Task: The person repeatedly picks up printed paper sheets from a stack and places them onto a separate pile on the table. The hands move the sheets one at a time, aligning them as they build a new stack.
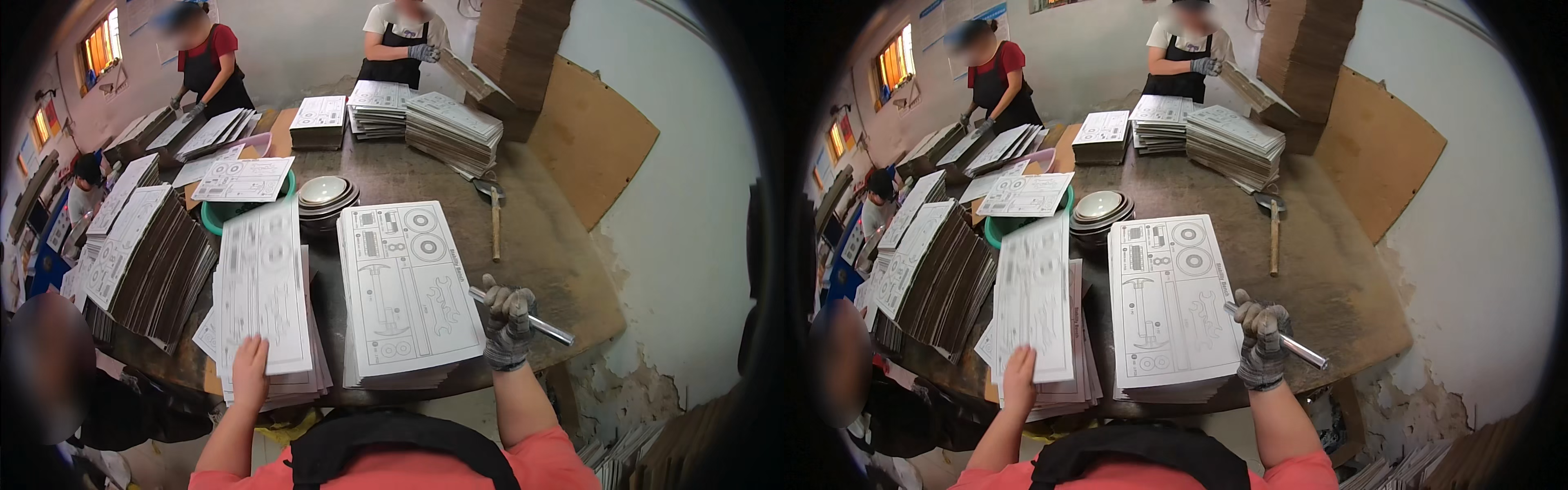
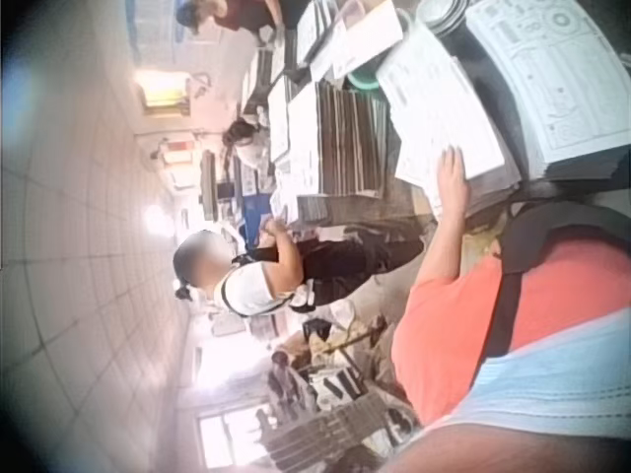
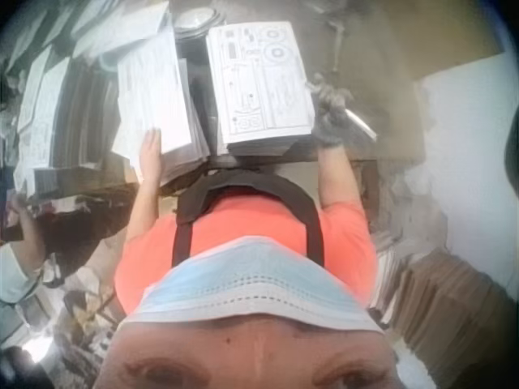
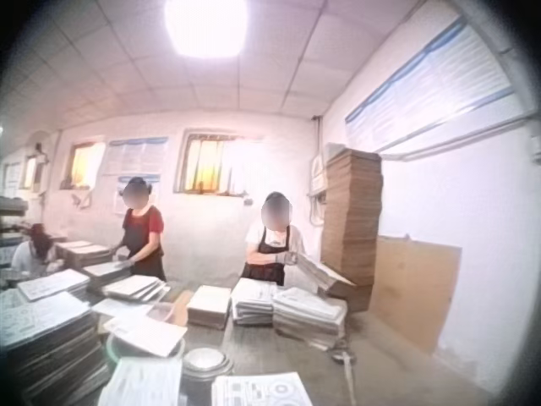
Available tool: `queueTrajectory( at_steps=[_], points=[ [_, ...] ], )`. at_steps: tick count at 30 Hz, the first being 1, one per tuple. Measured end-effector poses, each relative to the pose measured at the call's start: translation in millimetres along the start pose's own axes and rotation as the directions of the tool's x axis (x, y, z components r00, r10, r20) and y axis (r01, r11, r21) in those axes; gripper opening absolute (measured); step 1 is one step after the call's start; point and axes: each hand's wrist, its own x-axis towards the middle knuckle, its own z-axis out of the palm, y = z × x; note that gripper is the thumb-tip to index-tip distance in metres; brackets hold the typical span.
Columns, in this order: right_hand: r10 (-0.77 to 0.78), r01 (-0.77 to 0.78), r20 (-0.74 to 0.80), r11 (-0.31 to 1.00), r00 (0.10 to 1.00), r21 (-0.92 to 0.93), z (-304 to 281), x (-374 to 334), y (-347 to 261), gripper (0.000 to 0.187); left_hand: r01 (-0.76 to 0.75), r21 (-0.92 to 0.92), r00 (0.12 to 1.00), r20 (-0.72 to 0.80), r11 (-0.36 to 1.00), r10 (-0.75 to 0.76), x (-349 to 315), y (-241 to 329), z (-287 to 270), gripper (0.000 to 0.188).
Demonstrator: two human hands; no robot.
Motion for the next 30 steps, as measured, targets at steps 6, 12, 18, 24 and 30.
queueTrajectory(
  at_steps=[6,12,18,24,30],
  points=[
    [0.112,-0.11,-0.166,0.994,0.98,0.021,31,36,62,0.035,-0.024,-0.209,0.954,0.286,0.978,0.085,52,17,-15,0.05],
    [0.251,-0.278,-0.172,0.948,0.952,-0.157,30,46,132,0.031,-0.332,-0.449,0.943,-0.17,0.83,0.285,244,128,-13,0.045],
    [0.323,-0.352,-0.192,0.926,0.927,-0.14,4,36,147,0.032,-0.353,-0.236,0.928,-0.214,0.905,0.306,273,155,50,0.037],
    [0.475,-0.485,-0.128,0.783,0.871,-0.39,6,30,135,0.029,-0.318,-0.212,0.946,-0.141,0.924,0.293,275,159,46,0.037],
    [0.61,-0.439,-0.105,0.43,0.786,-0.789,39,-48,57,0.025,-0.287,-0.17,0.958,-0.059,0.943,0.281,274,159,45,0.039]
  ],
)
